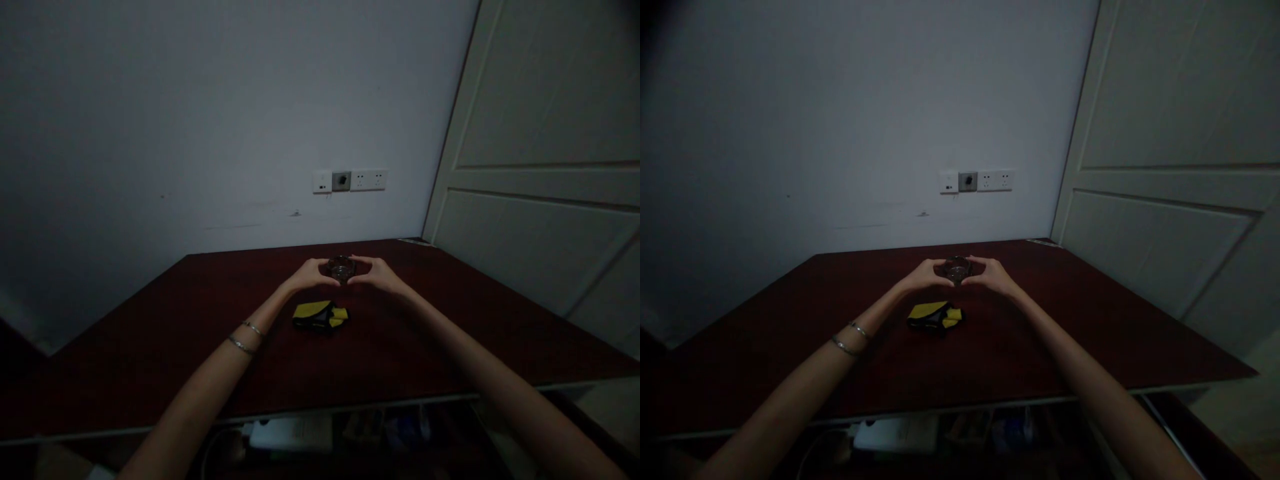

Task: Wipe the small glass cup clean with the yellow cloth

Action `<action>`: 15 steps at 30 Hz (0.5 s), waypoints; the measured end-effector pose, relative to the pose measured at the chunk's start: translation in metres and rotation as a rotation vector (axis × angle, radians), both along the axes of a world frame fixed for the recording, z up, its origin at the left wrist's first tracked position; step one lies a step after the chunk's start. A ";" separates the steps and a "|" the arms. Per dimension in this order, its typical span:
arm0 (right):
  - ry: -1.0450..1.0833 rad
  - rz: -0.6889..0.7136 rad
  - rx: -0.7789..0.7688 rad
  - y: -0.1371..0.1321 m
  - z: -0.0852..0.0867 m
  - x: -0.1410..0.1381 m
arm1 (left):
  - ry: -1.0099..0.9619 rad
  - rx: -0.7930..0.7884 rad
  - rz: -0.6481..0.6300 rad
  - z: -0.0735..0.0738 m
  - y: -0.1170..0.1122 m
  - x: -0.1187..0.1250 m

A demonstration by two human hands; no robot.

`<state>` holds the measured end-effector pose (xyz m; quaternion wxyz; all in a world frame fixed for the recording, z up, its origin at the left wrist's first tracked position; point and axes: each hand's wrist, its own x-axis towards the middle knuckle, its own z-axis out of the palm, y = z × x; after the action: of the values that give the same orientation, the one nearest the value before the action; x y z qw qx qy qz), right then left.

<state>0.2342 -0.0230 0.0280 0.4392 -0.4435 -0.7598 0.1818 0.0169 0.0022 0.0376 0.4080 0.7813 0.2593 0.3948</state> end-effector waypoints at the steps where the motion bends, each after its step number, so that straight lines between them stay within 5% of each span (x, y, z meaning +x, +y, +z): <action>1: 0.003 -0.007 -0.014 0.002 0.002 0.012 | -0.002 0.032 0.010 -0.001 0.004 0.013; 9: 0.169 0.082 -0.297 0.010 -0.003 0.115 | 0.129 0.204 0.077 -0.016 0.017 0.117; 15: 0.197 0.064 -0.422 0.012 -0.030 0.147 | 0.294 0.158 0.094 -0.040 0.020 0.147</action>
<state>0.3812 -0.0110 -0.0024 0.4030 -0.4813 -0.6721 0.3928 0.1637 0.0224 -0.0020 0.2839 0.8474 0.3206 0.3141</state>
